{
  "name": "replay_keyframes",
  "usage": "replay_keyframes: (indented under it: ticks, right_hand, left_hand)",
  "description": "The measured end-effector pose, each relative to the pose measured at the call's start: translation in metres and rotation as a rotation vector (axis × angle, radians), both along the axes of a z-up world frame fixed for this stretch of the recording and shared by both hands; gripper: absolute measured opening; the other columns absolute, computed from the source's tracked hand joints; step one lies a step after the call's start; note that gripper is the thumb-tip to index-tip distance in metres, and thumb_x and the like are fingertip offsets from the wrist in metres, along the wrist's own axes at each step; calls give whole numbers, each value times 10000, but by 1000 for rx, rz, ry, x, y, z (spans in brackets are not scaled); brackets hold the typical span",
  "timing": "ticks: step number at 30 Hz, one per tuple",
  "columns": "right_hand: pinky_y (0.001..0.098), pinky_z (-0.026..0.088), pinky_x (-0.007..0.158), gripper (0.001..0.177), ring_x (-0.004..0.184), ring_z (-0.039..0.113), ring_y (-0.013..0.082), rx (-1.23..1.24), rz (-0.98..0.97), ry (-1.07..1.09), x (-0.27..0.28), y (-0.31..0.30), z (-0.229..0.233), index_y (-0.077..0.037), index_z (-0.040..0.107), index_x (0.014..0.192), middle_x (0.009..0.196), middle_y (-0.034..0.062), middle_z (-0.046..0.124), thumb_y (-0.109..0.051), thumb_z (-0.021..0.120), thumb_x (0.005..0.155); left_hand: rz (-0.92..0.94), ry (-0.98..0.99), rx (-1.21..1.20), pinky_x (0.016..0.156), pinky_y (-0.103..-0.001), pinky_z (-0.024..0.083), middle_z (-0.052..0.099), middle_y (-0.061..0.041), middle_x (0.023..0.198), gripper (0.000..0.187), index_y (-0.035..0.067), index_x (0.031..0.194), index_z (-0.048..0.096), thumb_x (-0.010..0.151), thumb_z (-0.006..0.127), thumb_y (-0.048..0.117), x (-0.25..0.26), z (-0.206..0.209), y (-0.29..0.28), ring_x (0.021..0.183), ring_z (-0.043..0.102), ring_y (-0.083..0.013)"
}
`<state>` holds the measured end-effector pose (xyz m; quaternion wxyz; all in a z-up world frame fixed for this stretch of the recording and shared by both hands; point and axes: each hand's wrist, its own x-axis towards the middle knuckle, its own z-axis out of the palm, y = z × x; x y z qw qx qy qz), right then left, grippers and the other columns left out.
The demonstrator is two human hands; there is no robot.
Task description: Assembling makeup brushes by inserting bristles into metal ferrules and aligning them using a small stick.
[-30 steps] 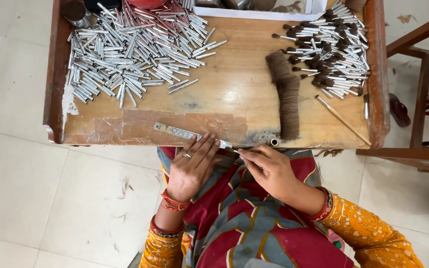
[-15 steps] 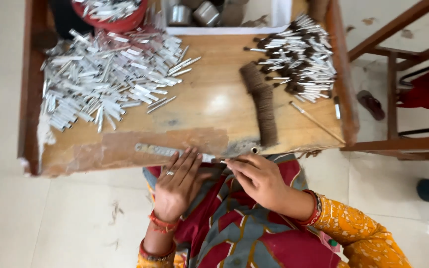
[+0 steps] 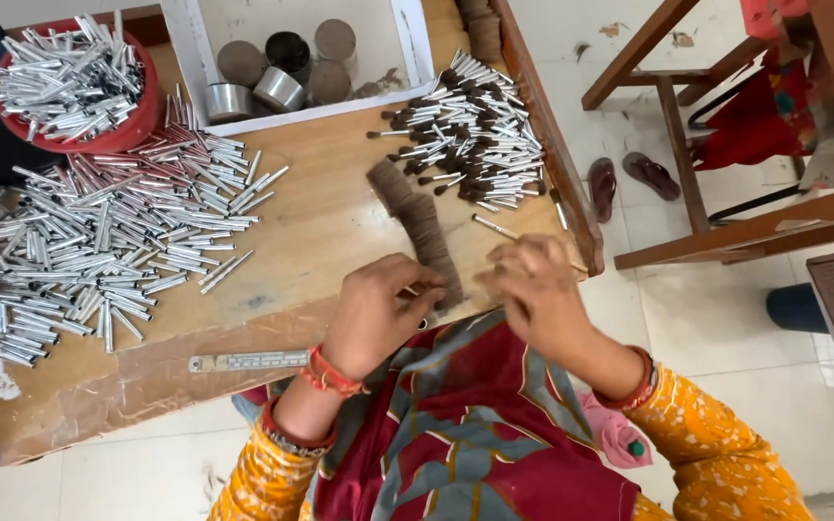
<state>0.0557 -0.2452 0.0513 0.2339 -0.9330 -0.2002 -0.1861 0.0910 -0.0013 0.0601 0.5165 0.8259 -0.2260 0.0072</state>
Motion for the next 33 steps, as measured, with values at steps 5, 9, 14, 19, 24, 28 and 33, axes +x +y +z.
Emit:
replay_keyframes:
  ticks: [5, 9, 14, 19, 24, 28, 33]
  right_hand:
    - [500, 392, 1021, 425, 1180, 480, 353, -55, 175, 146, -19, 10, -23, -173, 742, 1049, 1245, 78, 596, 27, 664, 683]
    - [528, 365, 1020, 369, 1198, 451, 376, -65, 131, 118, -14, 13, -24, -129, 709, 1022, 1261, 83, 573, 8, 685, 680]
    - [559, 348, 1087, 354, 1209, 459, 360, -119, 125, 69, -13, 13, -23, -146, 720, 986, 1288, 80, 562, 20, 685, 675]
    - [569, 337, 1106, 314, 1185, 460, 343, -69, 137, 48, -17, 12, -18, -145, 739, 1029, 1275, 74, 559, -42, 735, 732]
    - [560, 342, 1095, 238, 1137, 493, 304, -77, 160, -7, -14, 14, -30, -155, 754, 1022, 1207, 46, 599, -127, 793, 789]
    - [553, 339, 1107, 201, 1116, 508, 279, -102, 165, -16, -15, 15, -34, -146, 757, 1002, 1156, 30, 618, -114, 783, 805]
    - [543, 334, 1114, 245, 1118, 520, 281, -183, 194, 11, -12, 18, -28, -93, 750, 1005, 1101, 30, 637, -72, 742, 761]
  left_hand:
    - [-138, 55, 99, 662, -357, 584, 705, -107, 819, 131, 53, 876, 743, 754, 779, 79, 26, -25, -17, 727, 728, -253]
    - [-125, 38, 170, 657, -376, 571, 704, -108, 789, 105, 54, 832, 732, 746, 784, 85, 26, -32, -22, 710, 715, -267]
    - [-94, 47, 160, 656, -374, 571, 695, -100, 789, 101, 57, 825, 720, 753, 780, 94, 22, -25, -22, 711, 713, -264]
    - [-93, 62, 174, 644, -395, 552, 662, -91, 780, 168, 61, 806, 689, 706, 804, 131, 26, -8, -22, 719, 692, -268]
    - [-110, 126, 298, 653, -429, 524, 664, -81, 771, 204, 86, 785, 668, 658, 815, 148, 30, -19, -27, 746, 674, -286]
    - [-109, 146, 331, 668, -438, 529, 679, -78, 786, 183, 89, 776, 671, 662, 803, 142, 30, -28, -30, 768, 680, -301]
    - [-119, 110, 407, 682, -474, 526, 685, -96, 824, 207, 97, 759, 664, 663, 819, 193, 31, -30, -33, 812, 671, -349]
